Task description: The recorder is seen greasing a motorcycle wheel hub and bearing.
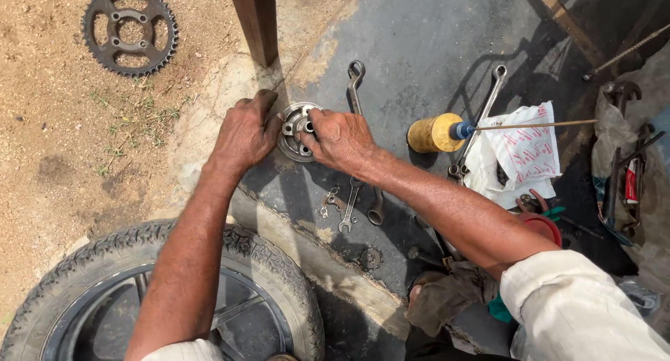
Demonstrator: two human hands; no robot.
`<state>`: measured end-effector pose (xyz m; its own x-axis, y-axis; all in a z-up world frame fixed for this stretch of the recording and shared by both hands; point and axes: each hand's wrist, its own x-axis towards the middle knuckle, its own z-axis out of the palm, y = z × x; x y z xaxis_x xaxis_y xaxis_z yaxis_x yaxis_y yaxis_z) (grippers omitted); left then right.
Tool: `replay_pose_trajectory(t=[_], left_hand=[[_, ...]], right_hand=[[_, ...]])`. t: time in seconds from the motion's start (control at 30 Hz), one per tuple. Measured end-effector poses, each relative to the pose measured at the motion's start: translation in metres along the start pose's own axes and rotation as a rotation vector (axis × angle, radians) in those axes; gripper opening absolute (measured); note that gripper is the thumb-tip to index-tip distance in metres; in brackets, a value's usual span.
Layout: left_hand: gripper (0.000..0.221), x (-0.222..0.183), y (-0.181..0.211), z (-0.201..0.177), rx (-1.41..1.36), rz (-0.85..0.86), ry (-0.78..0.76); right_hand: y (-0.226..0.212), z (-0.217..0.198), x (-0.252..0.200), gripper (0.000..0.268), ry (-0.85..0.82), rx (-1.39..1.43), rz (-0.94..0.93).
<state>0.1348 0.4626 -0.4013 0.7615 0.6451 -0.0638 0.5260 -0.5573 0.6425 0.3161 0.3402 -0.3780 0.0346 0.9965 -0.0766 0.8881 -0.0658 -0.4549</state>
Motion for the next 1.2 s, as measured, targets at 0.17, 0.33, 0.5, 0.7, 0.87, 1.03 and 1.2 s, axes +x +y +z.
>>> replay_pose_trajectory(t=[0.17,0.33,0.5,0.7,0.87,1.03,1.2], left_hand=[[0.034,-0.011,-0.004,0.052,-0.153,0.021,0.135],[0.036,-0.023,-0.013,0.068,-0.202,0.027,0.246],[0.054,-0.027,-0.022,0.081,-0.126,0.066,0.244],[0.058,-0.023,-0.022,0.078,-0.129,0.071,0.227],[0.058,-0.024,-0.018,0.080,-0.120,0.067,0.231],[0.058,-0.025,-0.023,0.077,-0.109,0.045,0.241],[0.056,-0.026,-0.015,0.072,-0.145,0.053,0.246]], right_hand=[[-0.010,-0.059,-0.011,0.039,-0.139,0.056,0.051],[-0.006,-0.126,-0.050,0.037,0.153,0.247,0.075],[0.015,-0.132,-0.130,0.034,0.349,0.188,-0.452],[0.132,-0.090,-0.230,0.019,0.316,-0.421,0.197],[0.227,-0.076,-0.203,0.008,0.347,-0.205,0.573],[0.165,-0.039,-0.196,0.021,0.318,0.098,0.753],[0.039,-0.018,-0.198,0.048,-0.184,0.149,0.421]])
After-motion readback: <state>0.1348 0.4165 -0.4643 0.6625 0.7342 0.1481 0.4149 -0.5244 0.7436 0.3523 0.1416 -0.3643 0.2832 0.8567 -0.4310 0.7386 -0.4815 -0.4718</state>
